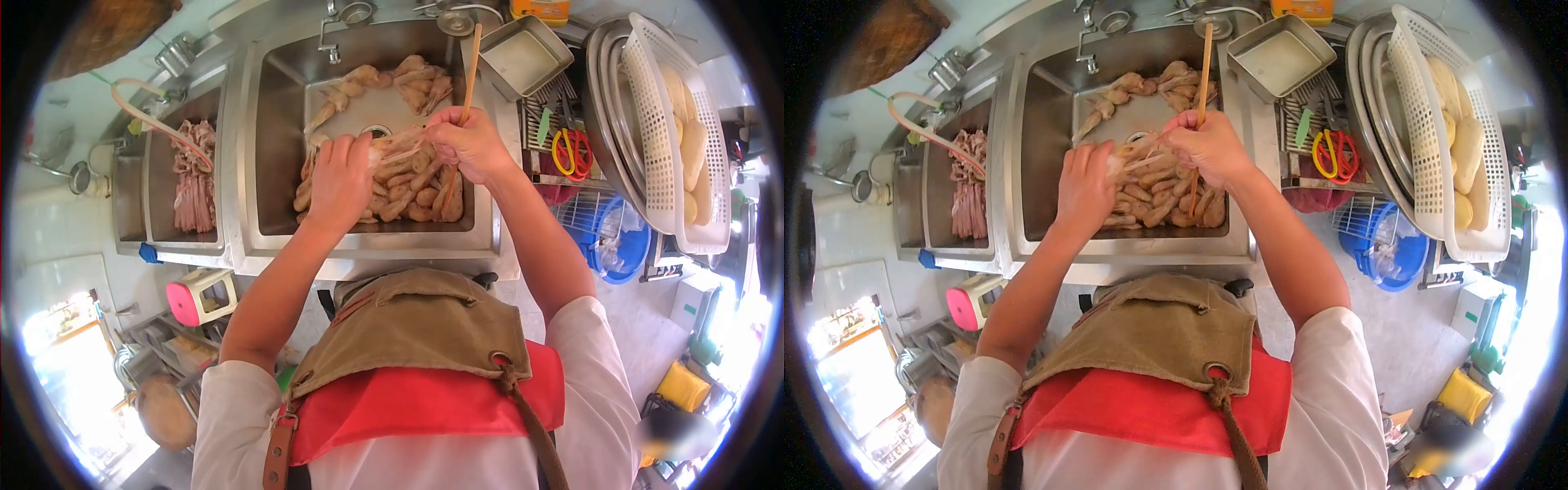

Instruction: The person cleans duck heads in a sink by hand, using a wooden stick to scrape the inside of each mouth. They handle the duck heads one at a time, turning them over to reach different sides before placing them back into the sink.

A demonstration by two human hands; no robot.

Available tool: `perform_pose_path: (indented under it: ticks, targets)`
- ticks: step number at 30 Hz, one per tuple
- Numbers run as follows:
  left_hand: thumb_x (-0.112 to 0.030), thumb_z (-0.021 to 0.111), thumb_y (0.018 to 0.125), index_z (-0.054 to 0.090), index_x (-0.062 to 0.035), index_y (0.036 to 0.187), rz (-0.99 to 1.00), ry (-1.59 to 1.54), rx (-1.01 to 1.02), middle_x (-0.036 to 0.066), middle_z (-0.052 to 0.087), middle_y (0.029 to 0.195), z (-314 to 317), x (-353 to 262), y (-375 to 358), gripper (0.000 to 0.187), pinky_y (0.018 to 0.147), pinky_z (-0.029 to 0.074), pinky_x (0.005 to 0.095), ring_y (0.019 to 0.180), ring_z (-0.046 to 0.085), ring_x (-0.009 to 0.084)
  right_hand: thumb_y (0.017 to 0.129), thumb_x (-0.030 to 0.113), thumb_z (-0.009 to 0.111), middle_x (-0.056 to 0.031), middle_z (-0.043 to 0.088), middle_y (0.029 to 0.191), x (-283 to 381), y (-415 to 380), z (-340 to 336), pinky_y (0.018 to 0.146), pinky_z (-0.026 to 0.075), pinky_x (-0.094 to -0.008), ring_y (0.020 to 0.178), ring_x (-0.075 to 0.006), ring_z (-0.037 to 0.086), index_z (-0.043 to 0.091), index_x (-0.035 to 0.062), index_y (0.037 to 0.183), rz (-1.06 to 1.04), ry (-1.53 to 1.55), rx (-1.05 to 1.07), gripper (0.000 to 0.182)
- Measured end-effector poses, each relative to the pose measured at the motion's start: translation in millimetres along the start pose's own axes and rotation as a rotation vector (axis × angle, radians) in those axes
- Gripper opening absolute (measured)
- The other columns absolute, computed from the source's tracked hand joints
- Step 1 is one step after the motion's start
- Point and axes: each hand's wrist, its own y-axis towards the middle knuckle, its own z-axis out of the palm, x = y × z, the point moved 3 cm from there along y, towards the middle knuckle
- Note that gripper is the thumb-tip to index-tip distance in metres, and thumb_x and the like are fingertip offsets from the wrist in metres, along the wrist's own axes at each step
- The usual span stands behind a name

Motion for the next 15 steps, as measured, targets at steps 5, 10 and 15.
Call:
perform_pose_path:
  ticks: [5, 10, 15]
  targets:
    - [0.003, 0.065, 0.066, 0.053, -0.0035, 0.122, -0.110, -0.112, 0.057, 0.019, 0.053, 0.109, 10, 1, 4, 0.058, 0.093, 0.043, 0.0442, 0.103, 0.050, 0.0408, 0.081, 0.004, 0.066, 0.0000, 0.055, 0.065, 10, -19, -12, 0.045, 0.033, -0.0241, 0.050, -0.0067, 0.044, 0.062, 0.0018, 0.083, -0.025, -0.059, -0.059, 0.005]
    - [-0.015, 0.063, 0.087, 0.056, -0.0035, 0.115, -0.555, -0.714, 0.352, 0.013, 0.059, 0.090, 65, 5, 0, 0.031, 0.071, 0.046, 0.0350, 0.079, 0.057, 0.0246, 0.081, 0.010, 0.067, 0.0001, 0.059, 0.069, 26, -128, -61, 0.047, 0.037, -0.0240, 0.055, -0.0061, 0.048, 0.066, 0.0026, 0.085, -0.151, -0.251, -0.387, 0.008]
    - [-0.016, 0.053, 0.096, 0.055, -0.0027, 0.101, -0.849, -1.277, 0.597, 0.004, 0.055, 0.072, 108, 1, -18, 0.014, 0.050, 0.044, 0.0254, 0.057, 0.053, 0.0118, 0.081, 0.009, 0.067, 0.0011, 0.058, 0.066, 6, -294, -142, 0.045, 0.035, -0.0224, 0.053, -0.0055, 0.047, 0.068, 0.0021, 0.086, -0.057, -0.314, -0.889, 0.009]
